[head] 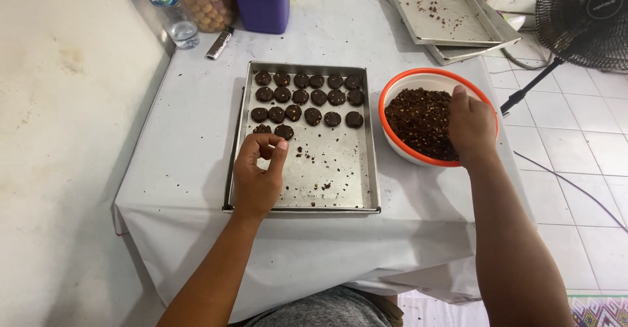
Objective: Shaping small dough balls, coating them with chocolate sprinkles, and arranging them on a baking tray.
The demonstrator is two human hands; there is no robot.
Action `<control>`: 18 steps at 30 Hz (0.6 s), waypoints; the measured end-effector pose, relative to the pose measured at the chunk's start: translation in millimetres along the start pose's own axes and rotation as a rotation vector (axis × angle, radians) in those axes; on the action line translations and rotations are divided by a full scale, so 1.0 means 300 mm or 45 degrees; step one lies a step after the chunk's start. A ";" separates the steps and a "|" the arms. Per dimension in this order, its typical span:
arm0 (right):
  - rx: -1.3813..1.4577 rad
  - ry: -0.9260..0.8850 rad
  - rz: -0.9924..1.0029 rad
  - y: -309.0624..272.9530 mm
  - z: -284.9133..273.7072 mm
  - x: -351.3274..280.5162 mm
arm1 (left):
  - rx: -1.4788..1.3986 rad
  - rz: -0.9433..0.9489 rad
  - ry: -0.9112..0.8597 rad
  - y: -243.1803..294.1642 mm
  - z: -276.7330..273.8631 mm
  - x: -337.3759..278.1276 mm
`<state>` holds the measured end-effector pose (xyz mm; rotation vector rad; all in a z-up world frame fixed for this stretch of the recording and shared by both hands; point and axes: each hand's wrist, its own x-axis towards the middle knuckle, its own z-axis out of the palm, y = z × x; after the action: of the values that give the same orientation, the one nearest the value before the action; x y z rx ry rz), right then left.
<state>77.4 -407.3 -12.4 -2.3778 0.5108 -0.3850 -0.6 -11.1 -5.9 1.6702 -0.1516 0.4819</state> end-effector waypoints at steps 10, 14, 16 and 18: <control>1.111 -0.336 0.379 -0.158 -0.066 -0.044 | -0.022 -0.004 -0.001 0.010 -0.002 -0.001; 1.427 -0.265 0.489 -0.208 -0.086 -0.061 | -0.034 0.000 -0.009 0.008 -0.005 0.001; 1.502 -0.217 0.564 -0.223 -0.089 -0.069 | -0.037 0.004 -0.015 0.009 -0.005 -0.001; 1.449 -0.075 0.492 -0.210 -0.079 -0.062 | -0.024 0.009 -0.014 0.014 -0.006 -0.004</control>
<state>67.9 -367.7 44.3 -1.1621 0.5130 -0.3018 -3.7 -10.4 -2.4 1.6544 -0.1700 0.4754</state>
